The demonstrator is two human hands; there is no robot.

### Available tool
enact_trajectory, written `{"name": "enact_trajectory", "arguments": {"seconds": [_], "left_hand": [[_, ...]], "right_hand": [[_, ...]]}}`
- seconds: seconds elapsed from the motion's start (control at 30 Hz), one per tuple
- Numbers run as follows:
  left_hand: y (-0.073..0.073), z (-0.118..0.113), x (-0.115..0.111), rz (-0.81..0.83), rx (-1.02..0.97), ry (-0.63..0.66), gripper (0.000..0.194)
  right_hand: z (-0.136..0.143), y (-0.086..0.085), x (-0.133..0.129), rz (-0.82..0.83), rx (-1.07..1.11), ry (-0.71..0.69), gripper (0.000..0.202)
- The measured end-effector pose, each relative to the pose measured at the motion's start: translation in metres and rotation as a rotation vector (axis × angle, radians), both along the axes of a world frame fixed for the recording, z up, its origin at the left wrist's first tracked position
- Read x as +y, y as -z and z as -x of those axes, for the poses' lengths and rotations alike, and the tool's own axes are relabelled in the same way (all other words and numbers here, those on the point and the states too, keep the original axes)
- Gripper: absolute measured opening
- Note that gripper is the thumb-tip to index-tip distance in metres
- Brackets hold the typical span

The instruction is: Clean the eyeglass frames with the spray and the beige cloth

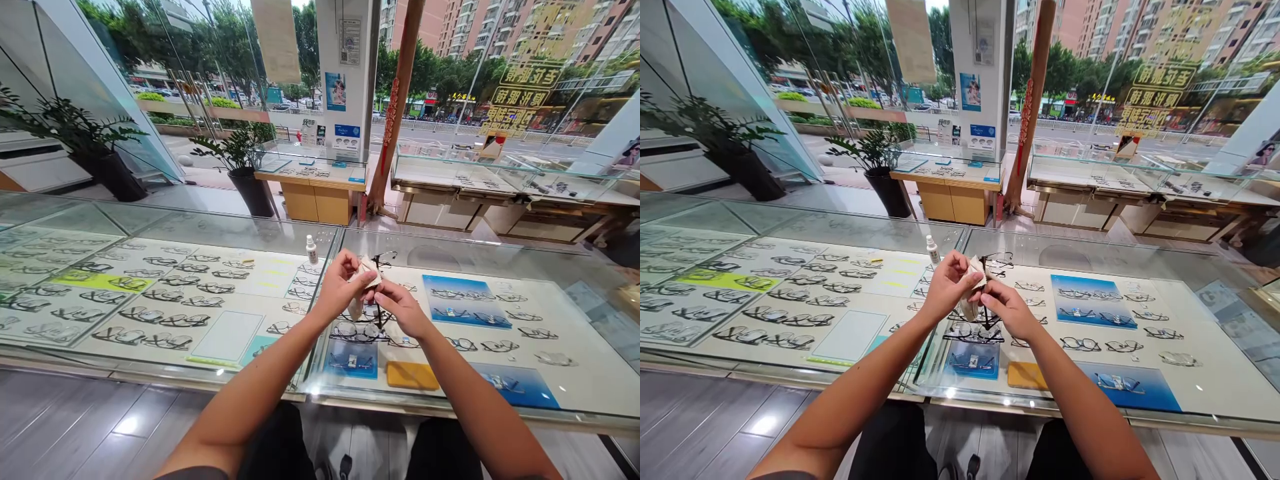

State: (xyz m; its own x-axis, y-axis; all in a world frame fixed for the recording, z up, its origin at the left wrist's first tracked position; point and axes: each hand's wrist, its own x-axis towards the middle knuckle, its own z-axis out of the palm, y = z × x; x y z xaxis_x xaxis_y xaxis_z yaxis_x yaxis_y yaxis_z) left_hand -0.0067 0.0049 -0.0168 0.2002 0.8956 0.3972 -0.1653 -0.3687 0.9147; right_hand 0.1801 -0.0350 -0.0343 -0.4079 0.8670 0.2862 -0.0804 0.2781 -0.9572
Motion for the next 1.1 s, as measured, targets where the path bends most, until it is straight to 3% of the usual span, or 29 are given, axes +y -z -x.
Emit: {"name": "enact_trajectory", "arguments": {"seconds": [0.1, 0.23, 0.4, 0.53, 0.7, 0.83, 1.1], "left_hand": [[0.001, -0.003, -0.003, -0.005, -0.014, -0.021, 0.045], [-0.001, -0.006, -0.012, -0.128, 0.009, -0.123, 0.031], [-0.004, -0.007, -0.016, -0.097, -0.010, -0.116, 0.030], [-0.004, -0.007, -0.012, -0.023, -0.076, -0.049, 0.037], [-0.004, -0.006, -0.008, 0.226, -0.138, 0.137, 0.059], [-0.003, -0.003, -0.007, 0.311, -0.073, 0.301, 0.054], [-0.005, -0.001, -0.008, 0.356, -0.158, 0.350, 0.052]], "right_hand": [[0.001, 0.000, 0.000, 0.020, 0.009, -0.003, 0.034], [0.002, 0.004, 0.002, 0.015, 0.020, 0.029, 0.035], [0.004, 0.005, 0.001, 0.032, 0.029, 0.029, 0.037], [0.003, 0.003, -0.001, 0.049, 0.024, 0.022, 0.035], [0.003, 0.001, -0.003, 0.033, 0.028, 0.000, 0.032], [0.001, 0.000, -0.003, 0.011, 0.009, 0.002, 0.030], [0.003, 0.006, 0.001, 0.059, 0.064, 0.003, 0.033]]}}
